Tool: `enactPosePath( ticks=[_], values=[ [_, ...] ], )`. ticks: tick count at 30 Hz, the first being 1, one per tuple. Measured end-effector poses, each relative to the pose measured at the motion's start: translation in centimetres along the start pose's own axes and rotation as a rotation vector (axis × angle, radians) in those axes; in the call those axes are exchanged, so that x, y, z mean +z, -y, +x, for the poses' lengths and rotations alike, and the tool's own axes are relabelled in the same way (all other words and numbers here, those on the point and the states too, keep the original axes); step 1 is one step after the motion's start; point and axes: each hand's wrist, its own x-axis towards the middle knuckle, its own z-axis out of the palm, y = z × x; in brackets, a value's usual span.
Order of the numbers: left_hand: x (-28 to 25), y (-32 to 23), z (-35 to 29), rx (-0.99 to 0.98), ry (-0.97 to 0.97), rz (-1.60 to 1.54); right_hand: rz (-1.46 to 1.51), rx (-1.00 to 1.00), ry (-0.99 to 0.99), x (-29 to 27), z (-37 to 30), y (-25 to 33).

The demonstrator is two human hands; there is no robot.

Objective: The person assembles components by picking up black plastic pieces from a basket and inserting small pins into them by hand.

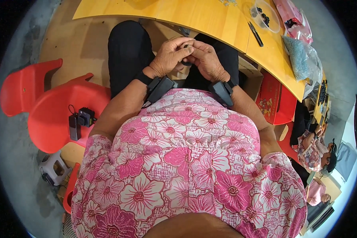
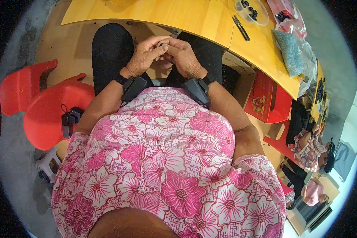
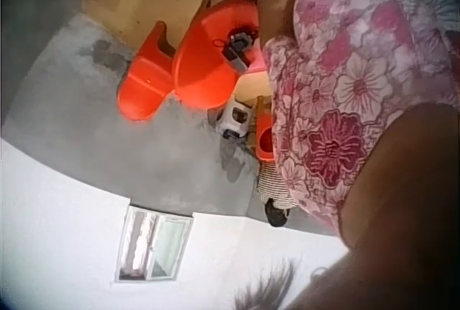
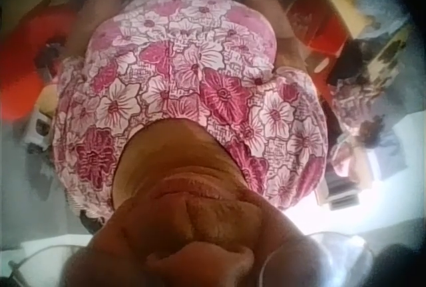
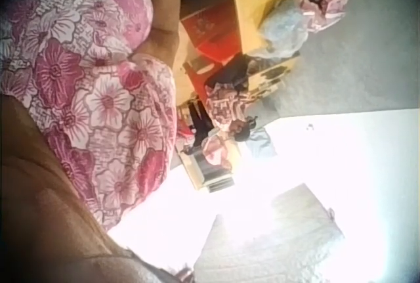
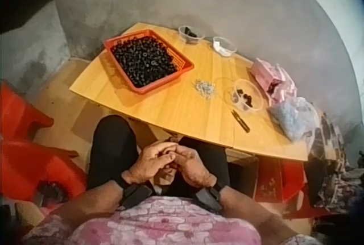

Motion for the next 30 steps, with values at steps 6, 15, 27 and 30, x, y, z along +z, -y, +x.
enactPosePath(
  ticks=[6,15,27,30],
  values=[
    [0.3,-0.4,0.4,-0.005,0.014,-0.150,0.048,-0.038,-0.010,-0.5,0.3,0.6],
    [-1.3,0.1,0.3,-0.090,-0.007,-0.215,-0.243,-0.622,-0.600,-8.0,1.5,13.0],
    [-0.7,0.3,1.3,-0.120,0.009,-0.204,-1.477,-0.675,-0.753,-10.8,5.2,18.1],
    [-0.7,-0.3,1.5,-0.179,0.010,-0.220,-1.445,-0.802,-0.477,-5.4,8.3,17.4]
  ],
)
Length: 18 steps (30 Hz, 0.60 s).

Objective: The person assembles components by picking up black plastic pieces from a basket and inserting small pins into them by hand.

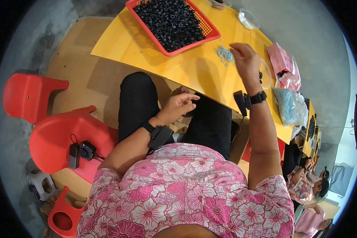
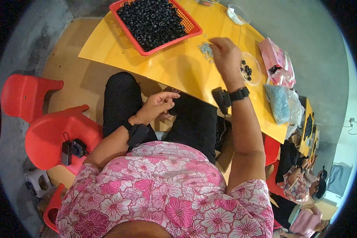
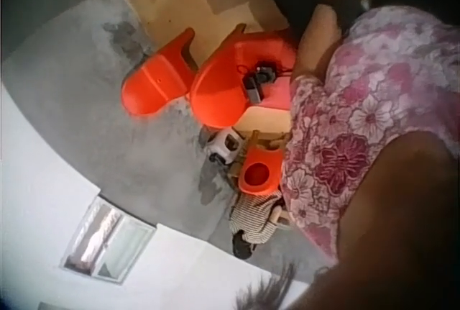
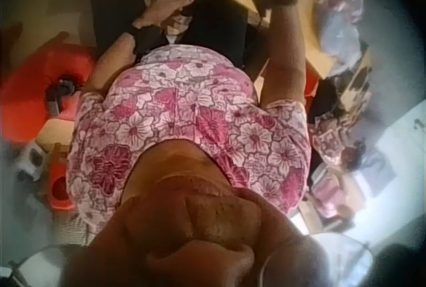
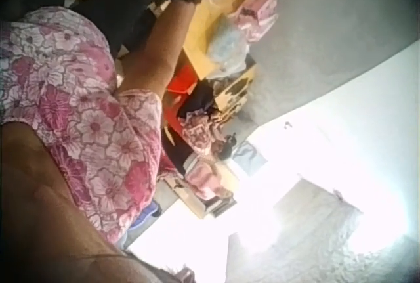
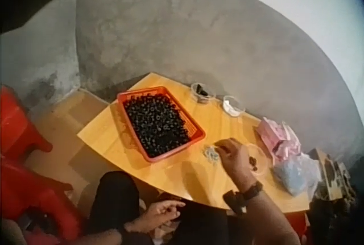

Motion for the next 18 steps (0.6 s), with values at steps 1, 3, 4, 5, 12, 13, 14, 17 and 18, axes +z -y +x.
enactPosePath(
  ticks=[1,3,4,5,12,13,14,17,18],
  values=[
    [-0.2,0.0,-0.2,0.010,0.011,-0.019,0.038,-0.047,0.054,1.2,1.0,2.0],
    [-0.1,-0.3,-0.3,0.016,0.032,-0.035,0.070,-0.085,0.103,3.3,2.5,3.7],
    [-0.1,-0.5,-0.3,0.012,0.028,-0.028,0.030,-0.206,0.126,4.6,3.7,3.6],
    [-0.1,-0.6,-0.3,0.005,0.026,-0.021,-0.012,-0.324,0.151,5.7,4.7,3.4],
    [-1.0,-1.1,0.2,-0.001,0.059,-0.016,-0.262,-0.083,0.576,9.1,9.0,3.2],
    [-1.0,-1.1,0.2,-0.006,0.050,-0.031,-0.331,-0.050,0.600,9.4,9.3,3.5],
    [-1.0,-1.2,0.2,-0.012,0.041,-0.045,-0.400,-0.017,0.624,9.7,9.5,3.7],
    [-1.2,-1.2,0.3,-0.012,0.072,-0.037,-0.417,-0.026,0.620,10.5,10.0,3.4],
    [-1.2,-1.1,0.4,-0.013,0.073,-0.038,-0.418,-0.024,0.622,10.7,10.2,3.3]
  ],
)
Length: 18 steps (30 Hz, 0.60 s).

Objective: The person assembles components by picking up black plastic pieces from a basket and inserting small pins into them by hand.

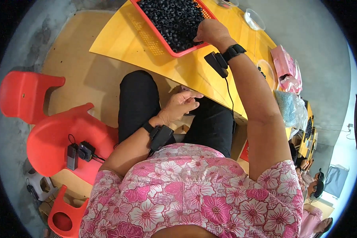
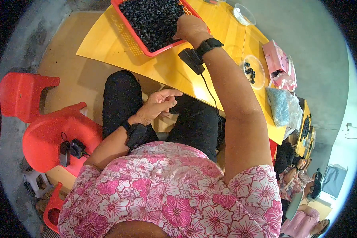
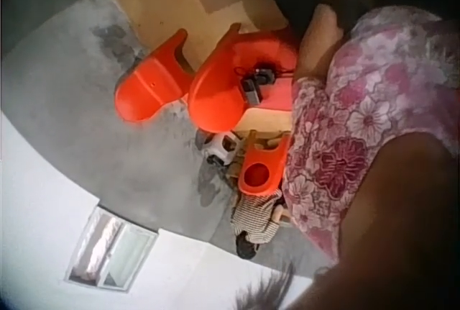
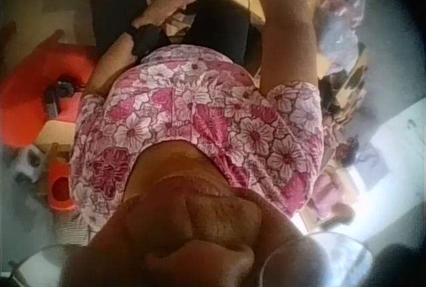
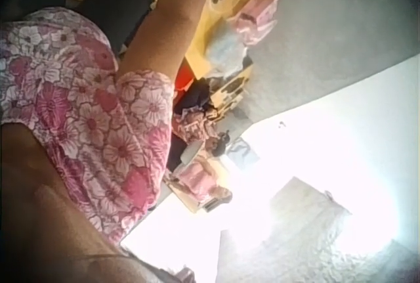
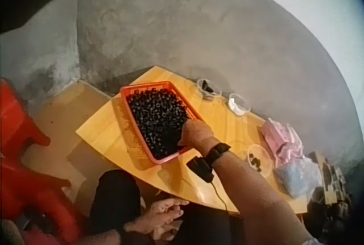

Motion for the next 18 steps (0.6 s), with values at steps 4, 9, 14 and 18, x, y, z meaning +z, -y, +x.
enactPosePath(
  ticks=[4,9,14,18],
  values=[
    [0.0,0.2,0.0,0.007,-0.029,0.020,-0.071,-0.108,0.135,-0.1,0.7,0.0],
    [0.0,0.5,0.1,-0.012,-0.047,0.036,-0.032,-0.187,-0.008,1.2,0.8,-0.6],
    [0.0,0.4,0.1,0.005,-0.076,0.035,0.031,-0.124,0.020,0.4,0.1,0.1],
    [-0.1,0.4,0.1,0.027,-0.077,0.070,0.013,-0.193,-0.033,0.2,-0.7,0.1]
  ],
)
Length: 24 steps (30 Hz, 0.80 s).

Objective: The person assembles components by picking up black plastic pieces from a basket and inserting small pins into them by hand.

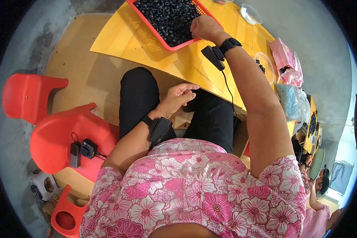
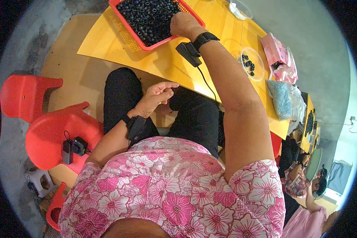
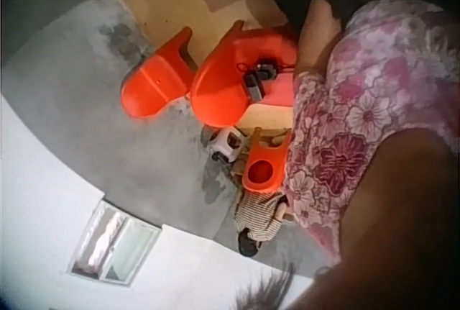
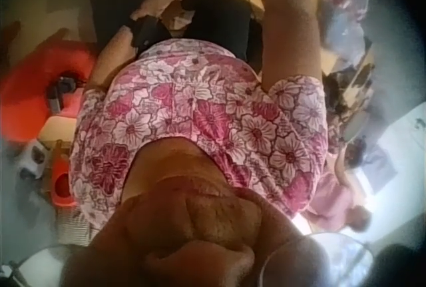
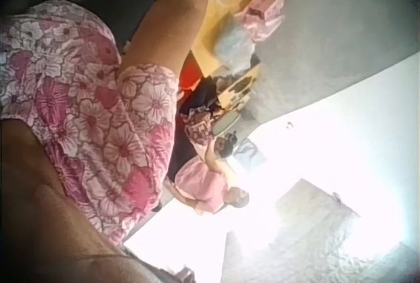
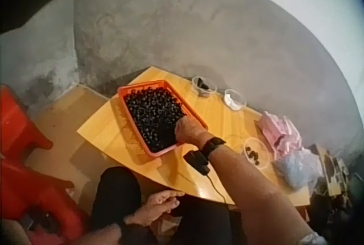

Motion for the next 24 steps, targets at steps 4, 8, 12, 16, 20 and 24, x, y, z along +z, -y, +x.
enactPosePath(
  ticks=[4,8,12,16,20,24],
  values=[
    [0.1,0.1,-0.1,0.014,-0.022,-0.063,0.320,0.106,-0.143,0.0,-1.2,-0.4],
    [-0.4,0.4,-0.5,0.038,-0.065,-0.139,0.914,0.043,-0.380,-0.4,-4.1,-0.1],
    [-0.9,0.4,-0.7,0.093,-0.093,-0.321,1.350,0.029,-0.273,-0.8,-11.2,3.8],
    [-0.6,-0.4,-0.7,0.156,-0.095,-0.476,1.589,0.033,-0.201,2.2,-14.8,6.7],
    [-0.4,-0.1,-0.3,0.212,-0.035,-0.493,1.610,0.140,-0.161,4.3,-16.5,8.1],
    [-0.3,0.2,-0.5,0.179,-0.063,-0.460,1.530,0.151,-0.230,5.0,-17.2,8.8]
  ],
)
